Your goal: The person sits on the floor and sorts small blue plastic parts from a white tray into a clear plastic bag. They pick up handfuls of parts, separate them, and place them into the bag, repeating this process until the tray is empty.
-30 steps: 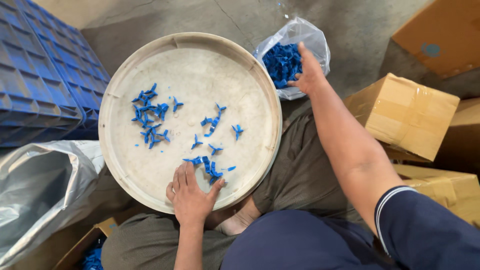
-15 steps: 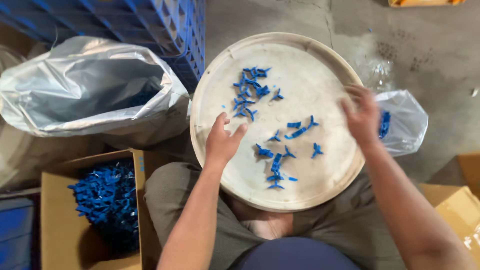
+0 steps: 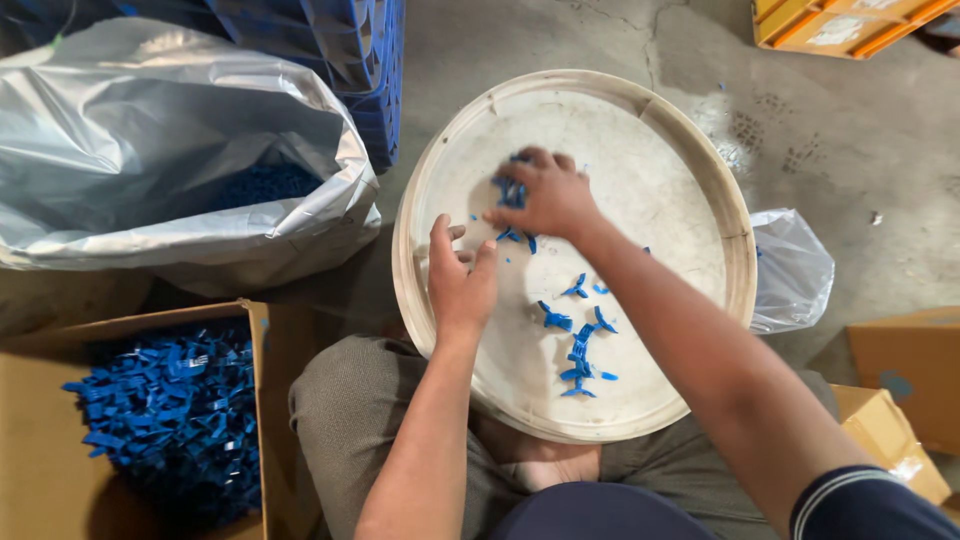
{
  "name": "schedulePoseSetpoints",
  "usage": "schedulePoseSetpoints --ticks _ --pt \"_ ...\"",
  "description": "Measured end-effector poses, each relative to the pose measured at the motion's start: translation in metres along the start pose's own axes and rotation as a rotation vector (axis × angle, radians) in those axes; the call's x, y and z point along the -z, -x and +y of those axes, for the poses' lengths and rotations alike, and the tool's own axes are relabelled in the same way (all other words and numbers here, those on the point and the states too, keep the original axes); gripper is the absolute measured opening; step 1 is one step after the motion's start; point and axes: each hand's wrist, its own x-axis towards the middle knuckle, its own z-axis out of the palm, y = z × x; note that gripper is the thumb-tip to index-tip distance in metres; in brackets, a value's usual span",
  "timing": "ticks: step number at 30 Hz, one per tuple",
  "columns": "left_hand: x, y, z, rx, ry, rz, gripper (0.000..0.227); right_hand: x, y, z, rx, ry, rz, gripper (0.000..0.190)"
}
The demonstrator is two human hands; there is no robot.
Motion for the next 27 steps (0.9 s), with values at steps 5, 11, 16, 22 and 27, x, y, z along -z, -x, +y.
schedulePoseSetpoints --ticks 5,11,16,22,27 --pt "-0.004 0.004 0.001 -0.032 -0.016 -0.019 0.072 -0.012 0.11 0.011 0.228 0.038 -0.025 0.054" --pt "-0.014 0.009 -0.003 -0.108 -0.26 -0.228 0.06 0.006 0.16 0.05 0.16 -0.013 -0.058 0.059" --pt "-0.015 0.025 0.0 -0.205 -0.481 -0.446 0.065 0.012 0.114 0.112 -0.275 0.035 0.083 0.053" --pt "-0.01 0.065 0.03 -0.475 -0.879 -0.791 0.114 -0.017 0.182 0.075 -0.267 0.08 -0.149 0.066" --pt "-0.023 0.088 0.059 -0.574 -1.06 -0.893 0.122 -0.007 0.225 0.061 -0.088 0.002 -0.13 0.074"
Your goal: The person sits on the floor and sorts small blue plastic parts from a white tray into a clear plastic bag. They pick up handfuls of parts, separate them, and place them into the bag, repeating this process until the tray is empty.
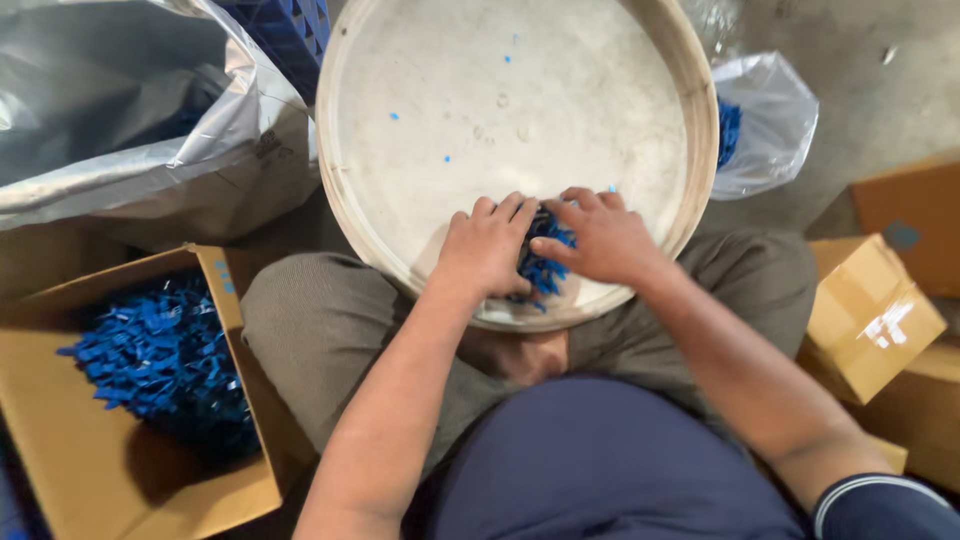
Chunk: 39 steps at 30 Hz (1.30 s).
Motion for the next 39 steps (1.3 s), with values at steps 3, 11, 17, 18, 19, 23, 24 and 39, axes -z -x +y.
schedulePoseSetpoints --ticks 3,11,17,18,19,23,24,39 --pt "-0.007 0.014 0.0 -0.022 0.037 0.023 0.124 0.009 0.015 0.022 0.082 -0.037 -0.057 0.093" --pt "-0.004 0.022 0.009 0.258 -0.042 -0.03 0.127 0.022 0.012 0.029 0.058 -0.103 -0.266 0.144" --pt "-0.014 -0.023 0.016 0.205 -0.049 -0.077 0.122 0.004 -0.005 0.006 0.097 -0.114 -0.078 0.117" --pt "-0.016 -0.028 0.016 0.21 -0.016 -0.074 0.117 0.002 -0.007 0.009 0.092 -0.17 -0.033 0.108" --pt "-0.02 -0.029 0.016 0.214 0.018 -0.077 0.112 -0.001 -0.009 0.012 0.086 -0.228 0.009 0.098" --pt "-0.039 -0.029 0.001 0.105 0.245 0.073 0.103 -0.028 -0.015 0.034 0.1 -0.465 0.122 0.08" --pt "-0.046 -0.028 -0.004 0.049 0.35 0.132 0.102 -0.036 -0.016 0.038 0.098 -0.583 0.111 0.075" --pt "-0.054 -0.043 0.041 0.077 0.654 0.452 0.069 -0.045 -0.01 0.037 -0.232 -2.155 -0.236 0.045"
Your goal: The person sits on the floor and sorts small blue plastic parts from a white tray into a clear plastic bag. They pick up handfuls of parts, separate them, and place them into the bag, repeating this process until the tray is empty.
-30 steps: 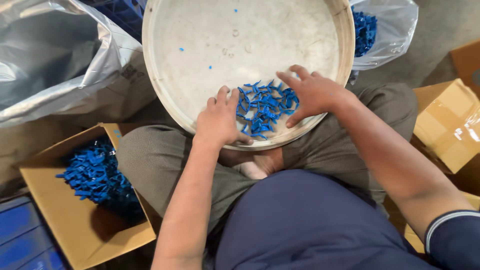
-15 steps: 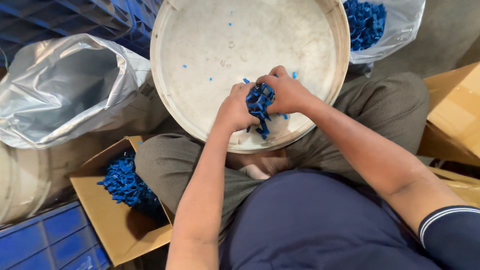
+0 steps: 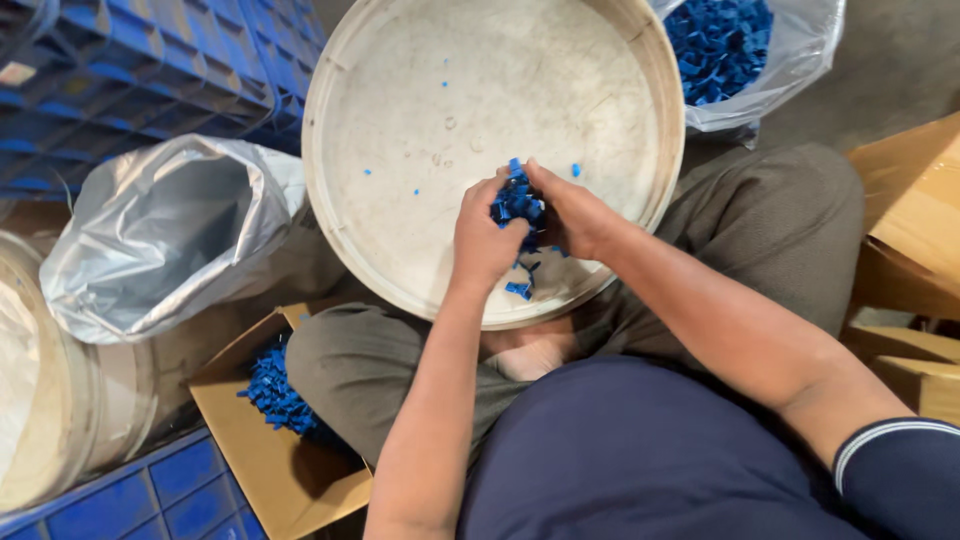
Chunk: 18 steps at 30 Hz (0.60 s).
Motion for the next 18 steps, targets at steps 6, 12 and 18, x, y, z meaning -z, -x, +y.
schedulePoseSetpoints --ticks 6,12,18 --pt "-0.021 0.006 0.074 -0.206 -0.296 -0.146 0.08 0.018 -0.022 0.006 0.15 -0.369 -0.135 0.042" --pt "-0.004 0.008 0.075 -0.261 -0.086 -0.134 0.086 0.045 -0.032 -0.001 0.154 -0.507 -0.204 0.045" --pt "0.041 0.006 -0.001 -0.13 -0.324 0.073 0.09 0.041 -0.018 -0.04 0.187 -0.643 -0.177 0.044"
